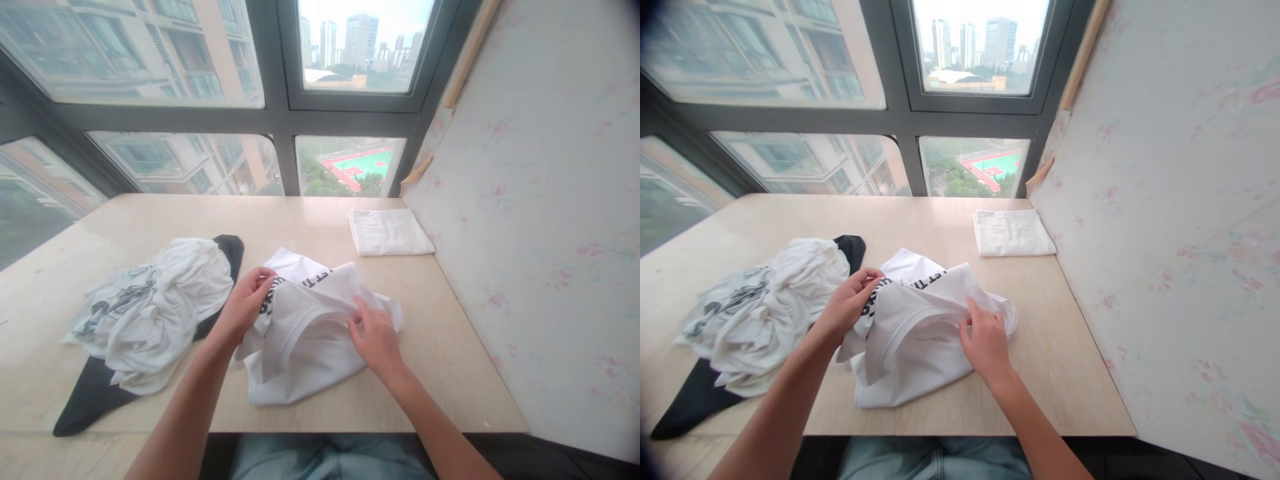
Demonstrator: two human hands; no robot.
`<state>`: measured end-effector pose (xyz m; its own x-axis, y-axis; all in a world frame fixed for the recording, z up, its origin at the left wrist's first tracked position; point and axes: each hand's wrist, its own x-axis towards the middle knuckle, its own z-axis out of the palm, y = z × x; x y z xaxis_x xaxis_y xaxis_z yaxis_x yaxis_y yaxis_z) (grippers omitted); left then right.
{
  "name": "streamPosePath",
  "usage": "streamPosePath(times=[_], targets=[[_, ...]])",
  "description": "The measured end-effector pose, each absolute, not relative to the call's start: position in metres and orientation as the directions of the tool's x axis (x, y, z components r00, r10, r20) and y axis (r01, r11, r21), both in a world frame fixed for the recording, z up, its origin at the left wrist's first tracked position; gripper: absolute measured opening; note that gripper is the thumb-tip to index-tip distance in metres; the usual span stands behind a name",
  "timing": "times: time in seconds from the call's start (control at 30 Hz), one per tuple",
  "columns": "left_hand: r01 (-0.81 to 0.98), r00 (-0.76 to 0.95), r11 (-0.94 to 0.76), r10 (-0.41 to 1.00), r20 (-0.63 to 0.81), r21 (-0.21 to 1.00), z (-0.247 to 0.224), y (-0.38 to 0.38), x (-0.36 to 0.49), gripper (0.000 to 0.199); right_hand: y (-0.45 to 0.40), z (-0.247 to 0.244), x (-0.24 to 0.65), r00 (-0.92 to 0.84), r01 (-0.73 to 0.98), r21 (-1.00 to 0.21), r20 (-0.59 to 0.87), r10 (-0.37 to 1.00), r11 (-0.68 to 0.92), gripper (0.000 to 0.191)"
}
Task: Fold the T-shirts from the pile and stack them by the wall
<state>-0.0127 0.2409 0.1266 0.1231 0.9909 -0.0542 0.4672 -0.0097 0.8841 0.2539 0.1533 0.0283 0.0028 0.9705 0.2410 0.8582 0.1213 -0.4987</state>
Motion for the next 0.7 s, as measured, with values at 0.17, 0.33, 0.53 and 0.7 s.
streamPosePath(times=[0.17,0.33,0.53,0.7], targets=[[0.941,0.195,-0.266,0.931,0.31,0.207,0.135,0.231,0.006,0.024,0.165,0.033,0.257,-0.06,0.884,-0.439,0.238,0.969,0.163,0.022],[0.957,0.275,-0.29,0.935,0.223,0.033,0.126,0.161,0.037,0.02,0.174,0.03,0.251,-0.079,0.853,-0.452,0.386,0.919,0.263,0.046],[0.979,0.194,-0.189,0.978,0.079,-0.071,0.069,0.106,0.026,0.016,0.189,0.026,0.24,-0.289,0.852,-0.342,0.328,0.9,0.398,0.047],[0.994,0.09,-0.082,0.99,0.107,-0.071,0.049,0.108,-0.004,0.03,0.196,0.039,0.254,-0.111,0.859,-0.438,0.348,0.931,0.266,0.045]])
